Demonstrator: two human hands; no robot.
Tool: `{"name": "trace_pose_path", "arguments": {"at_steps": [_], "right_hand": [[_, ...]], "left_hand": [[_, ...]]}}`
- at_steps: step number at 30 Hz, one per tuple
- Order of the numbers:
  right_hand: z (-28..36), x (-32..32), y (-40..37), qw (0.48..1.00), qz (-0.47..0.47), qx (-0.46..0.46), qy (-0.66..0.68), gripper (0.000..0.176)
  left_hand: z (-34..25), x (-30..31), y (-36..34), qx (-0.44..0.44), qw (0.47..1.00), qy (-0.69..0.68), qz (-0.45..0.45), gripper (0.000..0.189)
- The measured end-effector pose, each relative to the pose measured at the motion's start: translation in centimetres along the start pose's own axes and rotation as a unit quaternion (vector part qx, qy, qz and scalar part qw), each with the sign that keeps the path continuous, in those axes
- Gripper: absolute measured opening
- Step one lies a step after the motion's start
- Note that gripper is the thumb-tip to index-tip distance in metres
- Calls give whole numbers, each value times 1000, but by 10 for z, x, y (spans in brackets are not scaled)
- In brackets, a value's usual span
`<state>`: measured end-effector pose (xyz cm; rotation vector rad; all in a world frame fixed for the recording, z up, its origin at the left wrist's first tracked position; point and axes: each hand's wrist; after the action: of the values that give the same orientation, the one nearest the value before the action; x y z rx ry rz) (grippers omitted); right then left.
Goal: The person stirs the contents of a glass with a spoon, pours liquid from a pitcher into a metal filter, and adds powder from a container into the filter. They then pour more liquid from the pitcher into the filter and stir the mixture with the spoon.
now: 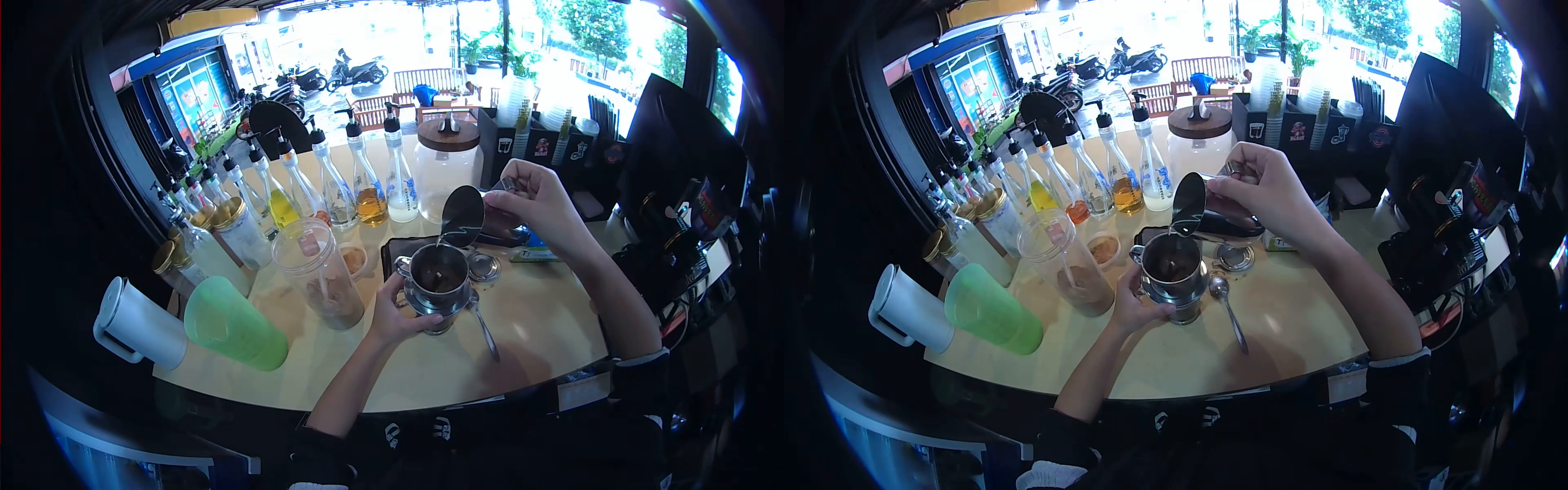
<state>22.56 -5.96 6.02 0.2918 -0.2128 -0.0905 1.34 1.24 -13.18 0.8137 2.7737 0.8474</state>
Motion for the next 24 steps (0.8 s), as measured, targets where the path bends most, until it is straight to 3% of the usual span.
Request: {"name": "trace_pose_path", "arguments": {"at_steps": [21, 24], "right_hand": [[-14, 23, -36, 998, -3, -13, 60, 19], [-38, 34, -50, 996, -44, -24, 79, 17]], "left_hand": [[0, 1, 0, 5, 1000, -9, 10, 79], [-2, 0, 0, 7, 1000, -11, 8, 78]]}}
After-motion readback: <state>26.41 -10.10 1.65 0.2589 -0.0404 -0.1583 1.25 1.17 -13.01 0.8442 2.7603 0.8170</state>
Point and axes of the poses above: each hand's wrist, its own y-axis towards the middle knuckle, its own x-axis out of the back of the hand, z = x × y, and after that the axes turned 2 degrees about -x, right-handed
